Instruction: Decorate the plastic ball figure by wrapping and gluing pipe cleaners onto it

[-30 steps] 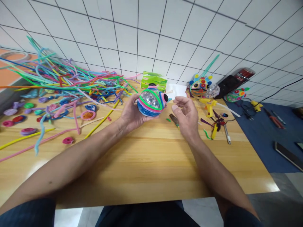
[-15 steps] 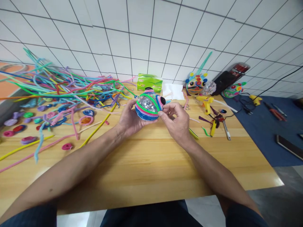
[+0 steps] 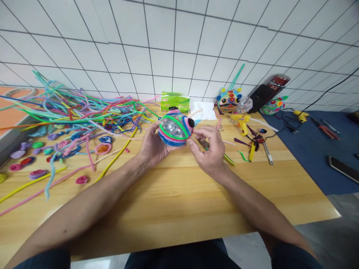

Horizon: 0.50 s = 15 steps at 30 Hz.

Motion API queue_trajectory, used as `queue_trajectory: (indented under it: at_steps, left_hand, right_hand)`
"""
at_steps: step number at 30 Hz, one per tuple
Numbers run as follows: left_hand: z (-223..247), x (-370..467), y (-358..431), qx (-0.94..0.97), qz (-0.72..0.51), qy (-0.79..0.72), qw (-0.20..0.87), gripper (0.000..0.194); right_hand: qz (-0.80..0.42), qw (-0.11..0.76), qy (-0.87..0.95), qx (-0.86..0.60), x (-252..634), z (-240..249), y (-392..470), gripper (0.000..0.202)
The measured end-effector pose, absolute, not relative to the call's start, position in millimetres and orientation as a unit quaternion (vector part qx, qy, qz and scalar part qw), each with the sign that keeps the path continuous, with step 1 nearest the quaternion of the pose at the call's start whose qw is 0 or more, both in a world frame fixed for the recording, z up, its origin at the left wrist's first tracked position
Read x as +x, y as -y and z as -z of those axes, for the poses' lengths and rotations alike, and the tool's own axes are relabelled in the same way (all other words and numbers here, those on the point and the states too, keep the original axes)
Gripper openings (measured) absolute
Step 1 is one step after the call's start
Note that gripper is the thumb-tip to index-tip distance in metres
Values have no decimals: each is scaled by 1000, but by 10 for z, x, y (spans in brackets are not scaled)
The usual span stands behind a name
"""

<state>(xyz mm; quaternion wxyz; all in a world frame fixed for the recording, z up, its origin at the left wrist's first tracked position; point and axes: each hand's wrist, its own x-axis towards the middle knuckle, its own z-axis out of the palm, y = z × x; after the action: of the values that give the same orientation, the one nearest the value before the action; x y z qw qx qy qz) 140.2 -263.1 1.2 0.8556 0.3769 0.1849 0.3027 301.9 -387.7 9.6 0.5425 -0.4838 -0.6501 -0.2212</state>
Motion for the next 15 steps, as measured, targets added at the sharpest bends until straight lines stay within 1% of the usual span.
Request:
queue_trajectory:
  at_steps: [3, 5, 7, 9, 11, 15]
  left_hand:
    - [93, 1430, 2658, 457, -405, -178, 771, 55]
    - [188, 1433, 2658, 527, -477, -166, 684, 61]
    - [266, 1422, 2649, 595, -519, -142, 597, 66]
    - [305, 1408, 2642, 642, -534, -117, 537, 66]
    - [309, 1399, 2641, 664, -534, -105, 513, 66]
    - [277, 1403, 2664, 675, -517, -112, 513, 71]
  right_hand:
    - [232, 521, 660, -489, 3029, -95, 3905, 46]
    - [250, 495, 673, -489, 3041, -58, 3923, 53]
    - [269, 467, 684, -491, 3050, -6, 3934, 58]
    - [283, 451, 687, -494, 3051, 40, 3936, 62]
    - [290, 450, 686, -493, 3045, 68, 3931, 63]
    - [297, 447, 691, -485, 3022, 78, 3919, 62]
